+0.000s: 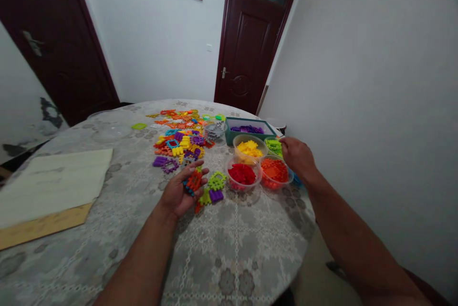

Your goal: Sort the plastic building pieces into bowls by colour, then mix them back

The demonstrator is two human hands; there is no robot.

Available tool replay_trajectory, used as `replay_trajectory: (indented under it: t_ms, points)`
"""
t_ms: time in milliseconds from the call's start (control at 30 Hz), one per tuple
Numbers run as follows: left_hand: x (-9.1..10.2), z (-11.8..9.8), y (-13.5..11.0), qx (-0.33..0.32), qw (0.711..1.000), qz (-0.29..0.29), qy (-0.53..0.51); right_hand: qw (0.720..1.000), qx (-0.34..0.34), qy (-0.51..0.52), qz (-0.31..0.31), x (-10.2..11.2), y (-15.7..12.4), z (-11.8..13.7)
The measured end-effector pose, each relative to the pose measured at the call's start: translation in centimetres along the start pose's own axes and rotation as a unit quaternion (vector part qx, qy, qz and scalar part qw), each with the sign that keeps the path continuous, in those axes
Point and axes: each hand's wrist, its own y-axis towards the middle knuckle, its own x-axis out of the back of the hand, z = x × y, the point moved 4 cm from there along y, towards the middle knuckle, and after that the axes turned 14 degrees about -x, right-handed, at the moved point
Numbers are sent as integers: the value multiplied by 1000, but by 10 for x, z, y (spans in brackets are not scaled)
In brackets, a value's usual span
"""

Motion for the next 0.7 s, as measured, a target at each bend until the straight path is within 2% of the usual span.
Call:
replay_trajectory:
  t_ms: [67, 167, 267, 367, 467, 533, 700]
  points:
    - [-2, 0, -2, 6, 1000, 20, -16, 989, 94, 117, 10, -3, -26, 33]
    - [-5, 0, -5, 14, 998, 47, -35, 945, 188, 258, 73, -6, -68, 84]
    - [-7, 0, -9, 27, 996, 74, -44, 909, 225, 323, 135, -5, -102, 128]
    - [-10, 2, -13, 40, 991, 115, -49, 892, 235, 351, 162, -4, -119, 159]
    - [-13, 3, -16, 42, 986, 155, -41, 876, 250, 367, 187, -7, -124, 177]
    - [-13, 3, -17, 36, 986, 162, -33, 869, 244, 374, 212, -11, -124, 181]
    - [-13, 3, -19, 37, 985, 164, -38, 842, 152, 439, 274, -22, -119, 176]
